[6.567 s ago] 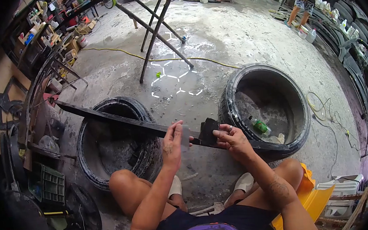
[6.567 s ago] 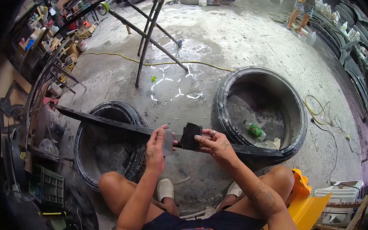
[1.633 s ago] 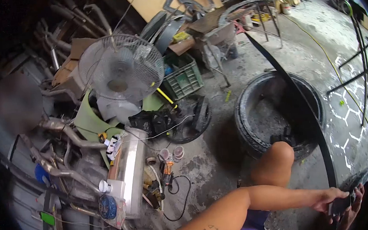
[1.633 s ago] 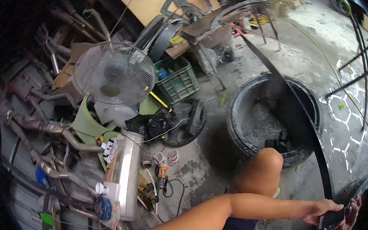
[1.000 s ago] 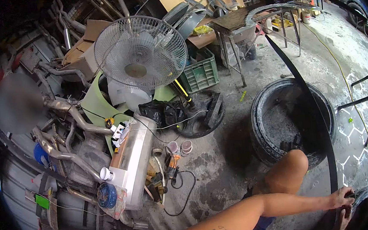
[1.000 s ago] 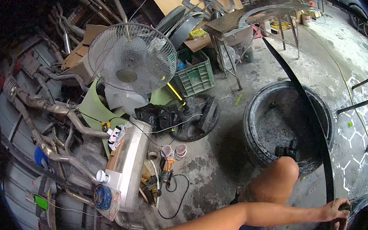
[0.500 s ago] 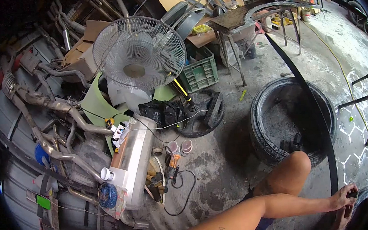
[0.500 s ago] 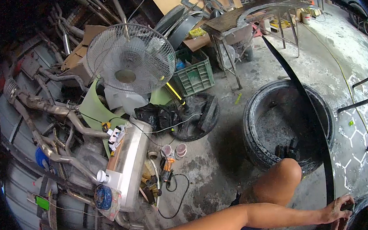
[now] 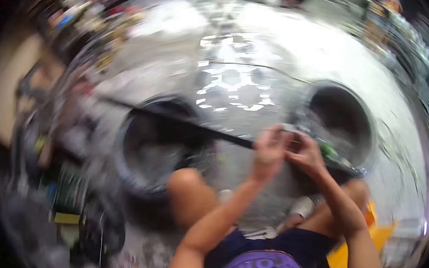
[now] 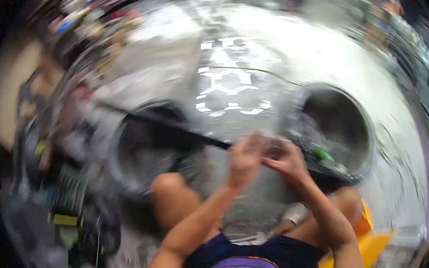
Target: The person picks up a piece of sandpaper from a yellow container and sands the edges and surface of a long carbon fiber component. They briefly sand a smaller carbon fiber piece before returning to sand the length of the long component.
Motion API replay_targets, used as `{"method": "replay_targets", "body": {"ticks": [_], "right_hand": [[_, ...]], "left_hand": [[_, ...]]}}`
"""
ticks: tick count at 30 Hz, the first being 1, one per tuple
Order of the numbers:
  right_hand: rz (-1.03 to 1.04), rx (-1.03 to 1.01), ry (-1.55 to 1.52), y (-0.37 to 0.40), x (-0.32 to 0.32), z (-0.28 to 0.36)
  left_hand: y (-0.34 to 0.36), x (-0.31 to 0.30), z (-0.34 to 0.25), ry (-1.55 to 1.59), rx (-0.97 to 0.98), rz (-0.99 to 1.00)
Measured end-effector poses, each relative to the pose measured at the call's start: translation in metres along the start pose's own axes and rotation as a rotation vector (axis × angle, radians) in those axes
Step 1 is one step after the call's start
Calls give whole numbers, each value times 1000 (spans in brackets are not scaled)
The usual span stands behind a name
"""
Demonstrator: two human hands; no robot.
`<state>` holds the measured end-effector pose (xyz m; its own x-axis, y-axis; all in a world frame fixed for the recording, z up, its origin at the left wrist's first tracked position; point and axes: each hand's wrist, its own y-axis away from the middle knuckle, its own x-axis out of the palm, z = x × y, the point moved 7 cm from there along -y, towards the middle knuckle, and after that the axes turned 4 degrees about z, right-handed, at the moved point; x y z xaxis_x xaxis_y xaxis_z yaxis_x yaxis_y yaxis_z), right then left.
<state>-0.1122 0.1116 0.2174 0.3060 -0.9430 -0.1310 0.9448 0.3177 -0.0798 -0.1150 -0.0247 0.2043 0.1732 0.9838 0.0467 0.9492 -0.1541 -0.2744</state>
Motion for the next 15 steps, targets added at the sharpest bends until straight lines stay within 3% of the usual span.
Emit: {"method": "replay_targets", "body": {"ticks": [1, 2, 3, 5, 6, 10, 13, 15], "right_hand": [[51, 45, -60, 5, -5, 17], [100, 117, 76, 11, -9, 31], [172, 190, 192, 19, -24, 45], [153, -65, 461, 46, -64, 88], [30, -213, 603, 70, -94, 110], [-703, -11, 245, 216, -213, 87], [-1095, 227, 271, 354, -255, -11], [-1213, 470, 152, 423, -238, -87]], "left_hand": [[-1, 2, -23, 239, -122, -8], [7, 4, -41, 266, -240, -4], [1, 6, -48, 27, -102, 22], [-3, 8, -50, -136, -80, 17], [-7, 9, -32, -78, -109, 15], [3, 14, 28, 2, -276, 18], [30, 39, 55, -183, -295, 60], [51, 57, 68, -199, -345, 110]]}}
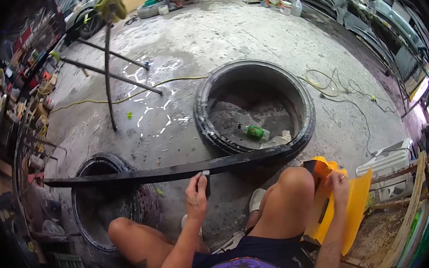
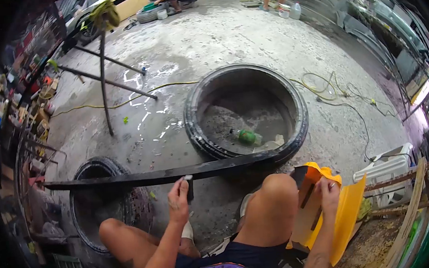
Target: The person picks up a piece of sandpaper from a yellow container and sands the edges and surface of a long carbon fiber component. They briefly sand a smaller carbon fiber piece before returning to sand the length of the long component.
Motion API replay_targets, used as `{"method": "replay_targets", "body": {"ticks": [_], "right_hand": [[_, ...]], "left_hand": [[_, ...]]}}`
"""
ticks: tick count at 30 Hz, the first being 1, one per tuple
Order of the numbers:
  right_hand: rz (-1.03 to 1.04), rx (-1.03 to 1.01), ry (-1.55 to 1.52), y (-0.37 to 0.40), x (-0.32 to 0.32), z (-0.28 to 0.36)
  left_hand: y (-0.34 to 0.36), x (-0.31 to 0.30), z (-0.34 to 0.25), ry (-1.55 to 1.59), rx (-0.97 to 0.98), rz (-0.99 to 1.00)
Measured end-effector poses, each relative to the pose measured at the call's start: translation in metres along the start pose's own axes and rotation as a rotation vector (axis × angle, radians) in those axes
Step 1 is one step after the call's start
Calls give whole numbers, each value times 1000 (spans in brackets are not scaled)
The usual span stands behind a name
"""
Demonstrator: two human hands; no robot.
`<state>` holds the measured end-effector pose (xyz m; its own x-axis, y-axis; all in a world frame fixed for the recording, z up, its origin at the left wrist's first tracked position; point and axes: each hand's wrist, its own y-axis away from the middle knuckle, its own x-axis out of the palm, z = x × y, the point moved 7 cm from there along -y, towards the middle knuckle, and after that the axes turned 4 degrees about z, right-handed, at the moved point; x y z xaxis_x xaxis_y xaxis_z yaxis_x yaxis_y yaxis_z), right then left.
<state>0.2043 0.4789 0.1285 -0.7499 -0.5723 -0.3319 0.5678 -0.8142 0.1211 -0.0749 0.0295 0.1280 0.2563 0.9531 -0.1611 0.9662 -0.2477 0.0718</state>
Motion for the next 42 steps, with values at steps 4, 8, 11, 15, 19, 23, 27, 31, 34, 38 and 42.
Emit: {"method": "replay_targets", "body": {"ticks": [4, 8, 11, 15, 19, 23, 27, 31, 34, 38, 42], "right_hand": [[209, 429, 14, 36, 37, -130], [426, 469, -36, 43, 74, -224], [234, 708, -104, 41, 70, -301], [-7, 672, -585, 82, 64, -216], [-63, 606, -1143, 51, 44, -269], [273, 406, -1280, 14, 57, -151], [498, 688, -822, -10, 142, -69], [438, 278, -421, -45, 162, -18], [196, -80, 22, -59, 157, 9], [89, -585, 356, -77, 182, -1], [93, -570, 436, -85, 207, -26]], "left_hand": [[21, 39, 47, -76, -117, 115], [25, 63, 72, -81, -212, 252], [21, 81, 56, -116, -181, 337], [12, 132, 56, -110, -1, 489], [1, 198, 62, -13, -128, 662], [2, 269, 83, 89, -262, 825], [-1, 341, 140, 537, -566, 839], [3, 345, 136, 843, -934, 753], [-5, 287, 112, 762, -863, 677], [-16, 197, 58, -146, -56, 743], [-43, 124, -52, -323, 417, 596]]}}
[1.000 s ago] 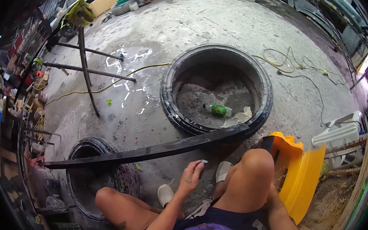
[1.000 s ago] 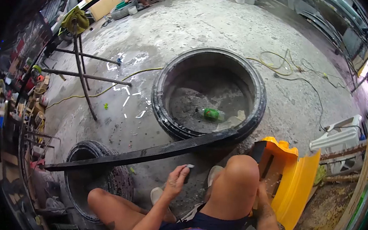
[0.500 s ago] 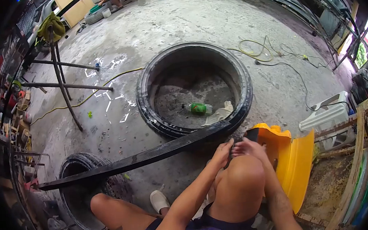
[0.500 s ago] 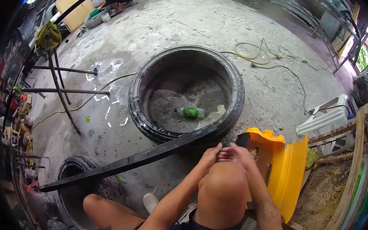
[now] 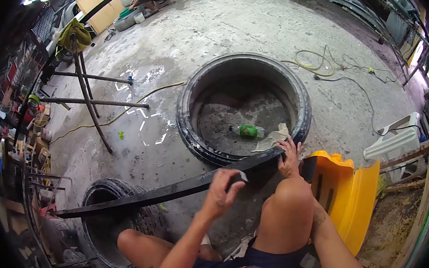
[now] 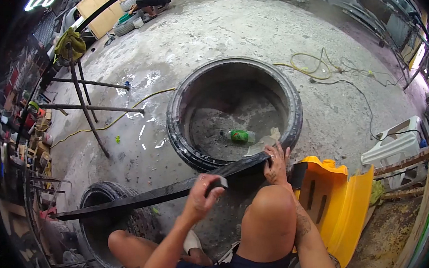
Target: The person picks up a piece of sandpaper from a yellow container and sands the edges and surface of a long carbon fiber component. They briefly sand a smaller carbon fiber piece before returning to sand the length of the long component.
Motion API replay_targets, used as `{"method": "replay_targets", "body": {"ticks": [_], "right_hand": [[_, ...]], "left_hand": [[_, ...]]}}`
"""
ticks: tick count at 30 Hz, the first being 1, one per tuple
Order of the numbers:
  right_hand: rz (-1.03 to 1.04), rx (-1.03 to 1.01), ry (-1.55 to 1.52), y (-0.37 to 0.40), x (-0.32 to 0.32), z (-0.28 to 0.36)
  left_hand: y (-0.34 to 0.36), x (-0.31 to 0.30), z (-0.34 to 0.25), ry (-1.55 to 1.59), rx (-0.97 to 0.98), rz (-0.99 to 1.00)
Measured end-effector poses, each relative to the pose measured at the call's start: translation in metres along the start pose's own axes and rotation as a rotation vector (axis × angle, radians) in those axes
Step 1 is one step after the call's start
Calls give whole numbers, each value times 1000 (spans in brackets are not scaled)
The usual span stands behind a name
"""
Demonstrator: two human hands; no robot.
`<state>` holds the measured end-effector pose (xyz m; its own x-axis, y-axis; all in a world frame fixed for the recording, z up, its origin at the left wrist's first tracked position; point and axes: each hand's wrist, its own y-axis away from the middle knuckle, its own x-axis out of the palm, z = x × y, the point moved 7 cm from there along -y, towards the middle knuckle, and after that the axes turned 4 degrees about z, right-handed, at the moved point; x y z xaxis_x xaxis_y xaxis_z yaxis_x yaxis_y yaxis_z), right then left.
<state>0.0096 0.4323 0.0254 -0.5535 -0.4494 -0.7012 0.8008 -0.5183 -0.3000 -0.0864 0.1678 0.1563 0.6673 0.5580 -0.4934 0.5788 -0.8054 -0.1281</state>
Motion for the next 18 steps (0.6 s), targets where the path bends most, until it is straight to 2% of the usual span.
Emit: {"method": "replay_targets", "body": {"ticks": [2, 5, 6, 10, 14, 18], "right_hand": [[12, -67, 23, 2, -2, 9], [-45, -84, 67, 2, 4, 5], [-59, -67, 135, 2, 6, 3], [-115, -58, 98, 6, 10, 0], [-38, -54, 91, 5, 1, 6], [39, -74, 62, 6, 3, 2]], "left_hand": [[-14, -29, 21, -188, -22, -2], [-16, -33, 66, -303, 3, 180], [-18, -27, 67, -322, 23, 271], [-25, -9, 63, -316, 29, 369], [-44, 20, 57, -333, 82, 426], [-78, 49, 40, -336, 169, 392]]}}
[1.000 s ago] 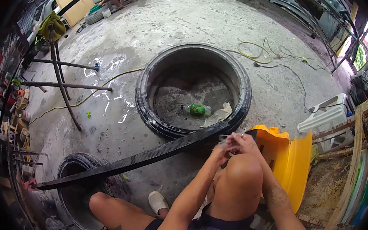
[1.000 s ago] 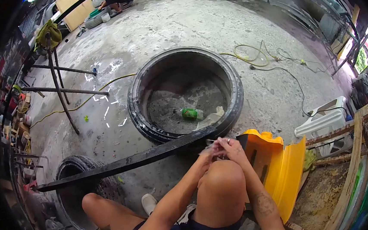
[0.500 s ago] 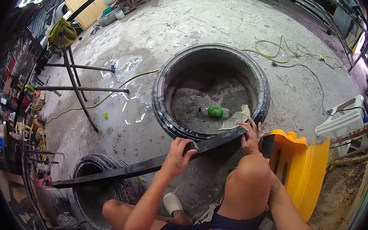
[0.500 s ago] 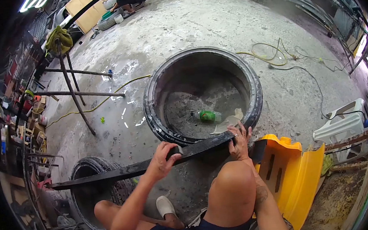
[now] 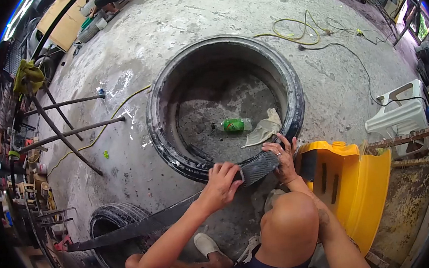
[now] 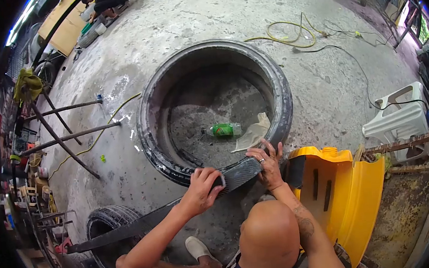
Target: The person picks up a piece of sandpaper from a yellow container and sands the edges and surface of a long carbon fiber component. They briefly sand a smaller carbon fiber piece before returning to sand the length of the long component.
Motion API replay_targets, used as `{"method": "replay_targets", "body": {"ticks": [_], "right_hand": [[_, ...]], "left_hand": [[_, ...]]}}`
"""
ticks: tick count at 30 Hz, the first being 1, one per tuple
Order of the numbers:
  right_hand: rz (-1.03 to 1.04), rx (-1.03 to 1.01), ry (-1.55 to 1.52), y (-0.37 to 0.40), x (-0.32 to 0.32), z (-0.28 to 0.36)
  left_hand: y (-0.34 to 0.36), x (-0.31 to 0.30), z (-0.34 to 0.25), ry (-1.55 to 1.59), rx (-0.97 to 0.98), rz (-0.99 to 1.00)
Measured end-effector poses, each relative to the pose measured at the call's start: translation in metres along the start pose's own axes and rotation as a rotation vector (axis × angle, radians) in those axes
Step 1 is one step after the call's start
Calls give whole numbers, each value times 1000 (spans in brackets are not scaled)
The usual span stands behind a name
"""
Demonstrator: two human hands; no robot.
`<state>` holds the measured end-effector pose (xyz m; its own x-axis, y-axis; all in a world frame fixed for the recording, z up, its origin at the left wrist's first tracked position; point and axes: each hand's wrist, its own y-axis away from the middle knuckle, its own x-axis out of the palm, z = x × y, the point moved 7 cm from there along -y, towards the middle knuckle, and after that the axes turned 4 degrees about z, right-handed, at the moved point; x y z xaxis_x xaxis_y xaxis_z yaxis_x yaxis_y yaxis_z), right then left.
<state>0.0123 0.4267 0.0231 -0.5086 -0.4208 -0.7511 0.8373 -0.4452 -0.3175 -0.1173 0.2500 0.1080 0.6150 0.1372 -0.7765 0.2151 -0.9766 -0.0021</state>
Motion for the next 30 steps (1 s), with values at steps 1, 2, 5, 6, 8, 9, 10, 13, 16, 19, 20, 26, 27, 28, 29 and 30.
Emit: {"method": "replay_targets", "body": {"ticks": [1, 2, 5, 6, 8, 9, 10, 13, 16, 19, 20, 26, 27, 28, 29, 30], "right_hand": [[39, 6, -5, -2, -1, 3], [75, 12, -8, -4, -5, 5], [91, 30, -197, -1, -29, 8], [68, 82, -362, 1, -34, 6], [-83, 96, -511, 4, -41, 9], [-150, 114, -486, 0, -39, 13], [-223, 128, -461, -7, -37, 17], [-197, 122, -341, -15, -17, 20], [-270, 111, -354, -18, -11, 23], [-287, 149, -379, -17, -12, 19], [-293, 155, -379, -18, -13, 18], [-279, 165, -402, -18, -13, 20], [-307, 181, -407, -17, -13, 19], [-301, 186, -407, -16, -12, 19], [-293, 182, -420, -15, -11, 18], [-287, 175, -432, -15, -10, 16]], "left_hand": [[-13, 3, -3, 8, 7, -3], [-23, 4, -7, 16, 17, -6], [-31, 9, -6, 11, 31, -41], [-31, 10, -4, 5, 7, -36], [-33, 9, 0, 12, 15, -62], [-31, 10, -1, 18, 24, -73], [-31, 11, -2, 17, 26, -75], [-29, 7, -6, 2, 19, -75], [-4, 5, -9, -20, -8, -37], [35, -2, -2, -67, -21, 34], [31, 1, -1, -65, -26, 45], [-61, 28, -34, -92, 81, -44], [-57, 28, -32, -89, 74, -43], [-50, 25, -31, -76, 78, -25], [-42, 23, -30, -62, 82, -7], [-29, 19, -26, -55, 81, -4]]}}
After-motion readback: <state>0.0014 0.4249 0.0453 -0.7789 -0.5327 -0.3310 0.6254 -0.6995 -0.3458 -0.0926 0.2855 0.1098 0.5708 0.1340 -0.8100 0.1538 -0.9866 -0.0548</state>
